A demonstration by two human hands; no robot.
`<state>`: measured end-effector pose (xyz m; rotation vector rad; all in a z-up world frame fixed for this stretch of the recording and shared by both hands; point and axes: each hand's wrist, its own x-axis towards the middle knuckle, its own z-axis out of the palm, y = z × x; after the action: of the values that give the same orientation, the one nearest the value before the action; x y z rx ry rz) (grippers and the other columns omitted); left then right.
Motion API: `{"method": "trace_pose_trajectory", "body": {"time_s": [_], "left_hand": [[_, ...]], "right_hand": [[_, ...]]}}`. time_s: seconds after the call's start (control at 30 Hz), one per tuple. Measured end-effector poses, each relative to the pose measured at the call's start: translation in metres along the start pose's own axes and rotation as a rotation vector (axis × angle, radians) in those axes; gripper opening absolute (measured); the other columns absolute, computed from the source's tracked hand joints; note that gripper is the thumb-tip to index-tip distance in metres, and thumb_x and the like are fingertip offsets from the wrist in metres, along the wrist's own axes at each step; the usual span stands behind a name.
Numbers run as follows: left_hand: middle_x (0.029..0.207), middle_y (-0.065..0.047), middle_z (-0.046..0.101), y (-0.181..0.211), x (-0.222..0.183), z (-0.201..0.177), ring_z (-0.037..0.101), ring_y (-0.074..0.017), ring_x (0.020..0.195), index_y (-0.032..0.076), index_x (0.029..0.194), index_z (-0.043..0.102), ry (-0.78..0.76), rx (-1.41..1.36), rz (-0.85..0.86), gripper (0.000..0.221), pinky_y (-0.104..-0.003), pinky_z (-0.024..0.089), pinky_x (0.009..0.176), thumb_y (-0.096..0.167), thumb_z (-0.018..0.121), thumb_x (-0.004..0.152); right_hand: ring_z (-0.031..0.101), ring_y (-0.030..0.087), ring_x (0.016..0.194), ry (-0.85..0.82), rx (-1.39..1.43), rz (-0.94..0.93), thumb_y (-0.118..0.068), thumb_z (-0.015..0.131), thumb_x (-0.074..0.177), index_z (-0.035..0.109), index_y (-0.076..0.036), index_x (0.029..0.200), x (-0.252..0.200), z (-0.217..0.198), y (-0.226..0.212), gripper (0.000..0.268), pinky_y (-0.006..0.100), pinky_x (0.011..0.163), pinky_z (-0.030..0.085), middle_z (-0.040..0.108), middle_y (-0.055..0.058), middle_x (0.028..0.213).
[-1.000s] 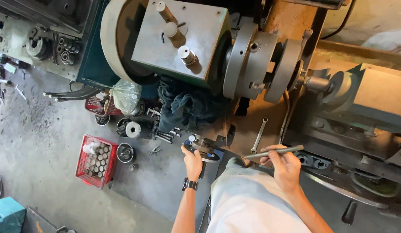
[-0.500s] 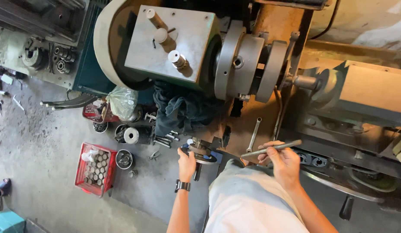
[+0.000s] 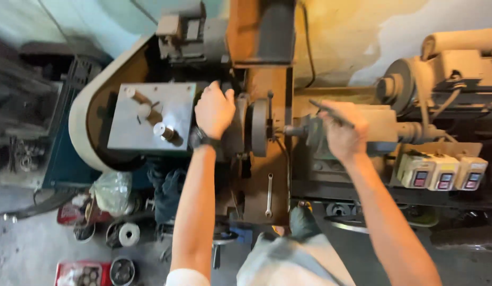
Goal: Using a lathe to machine or adjust a metal component in a workshop environment.
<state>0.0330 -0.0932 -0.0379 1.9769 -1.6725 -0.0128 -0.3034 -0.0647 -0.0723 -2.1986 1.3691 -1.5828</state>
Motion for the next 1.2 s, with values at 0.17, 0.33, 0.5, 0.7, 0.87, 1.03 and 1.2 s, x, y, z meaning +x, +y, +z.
{"method": "trace_pose_trajectory", "body": {"time_s": [0.17,0.33,0.5,0.7,0.87,1.03,1.2], "left_hand": [[0.100,-0.024,0.073,-0.039,0.046,0.041,0.073,-0.0491,0.093,0.004,0.104,0.075,-0.333,0.132,-0.345,0.052,-0.060,0.058,0.076,0.049,0.062,0.083],[0.102,-0.036,0.068,0.026,-0.032,-0.049,0.068,-0.0553,0.094,-0.005,0.115,0.064,-0.076,-0.127,-0.176,0.045,-0.064,0.055,0.080,0.037,0.061,0.099],[0.128,-0.024,0.067,0.018,-0.143,-0.017,0.067,-0.0444,0.109,0.004,0.147,0.051,0.385,-0.479,-0.086,0.042,-0.052,0.056,0.091,0.021,0.057,0.109],[0.137,-0.025,0.055,0.007,-0.186,-0.005,0.056,-0.0394,0.122,-0.008,0.142,0.045,0.344,-0.479,-0.201,0.056,-0.041,0.042,0.109,-0.004,0.057,0.088],[0.121,-0.028,0.061,0.058,-0.044,-0.083,0.061,-0.0497,0.114,-0.008,0.116,0.061,0.308,-0.413,0.199,0.021,-0.055,0.050,0.097,0.007,0.064,0.102],[0.113,-0.029,0.070,0.002,-0.009,-0.020,0.071,-0.0480,0.102,0.004,0.136,0.061,-0.212,-0.107,-0.306,0.060,-0.058,0.058,0.081,0.048,0.064,0.096],[0.133,-0.030,0.064,0.036,-0.120,-0.044,0.063,-0.0493,0.116,-0.001,0.149,0.052,0.337,-0.490,-0.084,0.048,-0.054,0.053,0.093,0.019,0.061,0.106]], "right_hand": [[0.073,0.026,0.087,0.078,-0.161,-0.159,-0.022,0.076,0.100,0.079,-0.011,0.103,0.022,-0.006,-0.043,0.012,0.037,0.086,0.056,0.077,0.004,0.097],[0.072,0.030,0.087,0.141,-0.176,-0.165,-0.031,0.073,0.103,0.077,-0.011,0.101,0.026,-0.004,-0.051,0.021,0.038,0.084,0.056,0.076,0.005,0.093],[0.073,0.027,0.087,0.092,-0.239,-0.175,-0.029,0.075,0.099,0.076,-0.013,0.101,0.025,-0.005,-0.045,0.017,0.039,0.084,0.056,0.075,0.002,0.092],[0.065,0.026,0.087,-0.046,-0.196,-0.047,-0.009,0.079,0.084,0.071,-0.004,0.107,0.028,-0.010,-0.060,0.025,0.037,0.082,0.051,0.074,0.006,0.099],[0.072,0.024,0.087,0.009,-0.318,-0.163,-0.027,0.076,0.096,0.074,-0.016,0.104,0.022,-0.004,-0.041,0.013,0.035,0.083,0.054,0.074,0.000,0.094],[0.072,0.023,0.086,0.031,-0.292,-0.160,-0.027,0.076,0.098,0.075,-0.016,0.102,0.025,-0.006,-0.045,0.012,0.033,0.082,0.055,0.075,0.000,0.093],[0.075,0.027,0.085,0.071,-0.219,-0.108,-0.023,0.082,0.094,0.080,-0.015,0.102,0.014,-0.003,-0.039,0.011,0.035,0.084,0.057,0.078,0.005,0.091]]}}
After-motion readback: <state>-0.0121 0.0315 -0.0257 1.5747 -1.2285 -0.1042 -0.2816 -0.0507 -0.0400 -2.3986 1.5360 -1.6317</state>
